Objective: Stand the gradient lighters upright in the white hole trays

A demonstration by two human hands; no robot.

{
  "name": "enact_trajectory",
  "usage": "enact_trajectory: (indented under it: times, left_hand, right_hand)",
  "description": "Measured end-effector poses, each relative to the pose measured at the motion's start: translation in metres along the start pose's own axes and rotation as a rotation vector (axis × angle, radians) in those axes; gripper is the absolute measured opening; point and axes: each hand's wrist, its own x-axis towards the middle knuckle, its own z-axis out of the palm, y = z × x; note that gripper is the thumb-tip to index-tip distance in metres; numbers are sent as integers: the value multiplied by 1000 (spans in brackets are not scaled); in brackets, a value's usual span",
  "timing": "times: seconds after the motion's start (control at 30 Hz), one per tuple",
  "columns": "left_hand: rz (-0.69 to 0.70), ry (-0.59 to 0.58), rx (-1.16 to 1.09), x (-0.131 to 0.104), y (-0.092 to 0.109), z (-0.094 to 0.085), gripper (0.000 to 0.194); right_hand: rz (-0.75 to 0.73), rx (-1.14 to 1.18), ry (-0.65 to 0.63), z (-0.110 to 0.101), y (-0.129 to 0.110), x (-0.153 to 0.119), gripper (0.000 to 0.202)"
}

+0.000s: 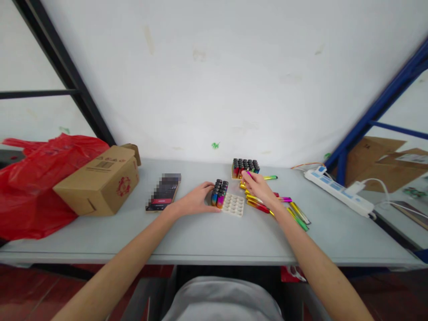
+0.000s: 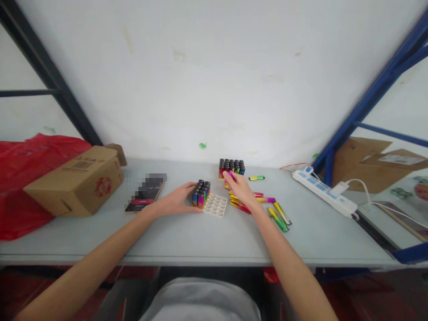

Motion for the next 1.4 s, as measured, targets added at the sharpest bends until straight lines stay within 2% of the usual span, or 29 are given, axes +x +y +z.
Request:
enact_trajectory:
  times: [0.1,0.2,0.37,0.47,0.6,0.77,0.9,1.03,1.1,1.23,1.4]
  left_hand:
    - [-8,-3,-5,0,1,0,86]
    - [-5,5,-2,0,1,-1,84]
    - [0,8,7,-1,2,-1,82]
    - [-6,8,6,-1,1,-1,83]
    - [1,17,-3,-1,1,-1,82]
    - [-6,14,-4,-2,3,-2,82]
    - [1,29,-24,-1,2,-1,81]
    - [10,34,-27,-1,0,0,81]
    - [19,34,-23,0,0,0,82]
    - [14,28,-13,0,0,0,82]
    - [4,12,-4,0,2,0,82]
  right_hand:
    - [-109,-171,150,12,16,-5,58]
    - [-186,-321,225,18,24,-11,56]
    - [-198,-397,277,19,25,-14,42]
    - [-212,-398,295,19,24,-15,43]
    - [-243,-398,279,21,22,-16,49]
    - [-221,-438,298,22,22,-16,44]
    - [-224,-449,286,22,19,-17,47]
    - [-263,-390,161,21,13,-20,43]
    - [-332,-391,94,20,10,-21,42]
    - [-498,-549,86,20,7,-22,44]
    - [-434,-620,45,21,13,-21,39]
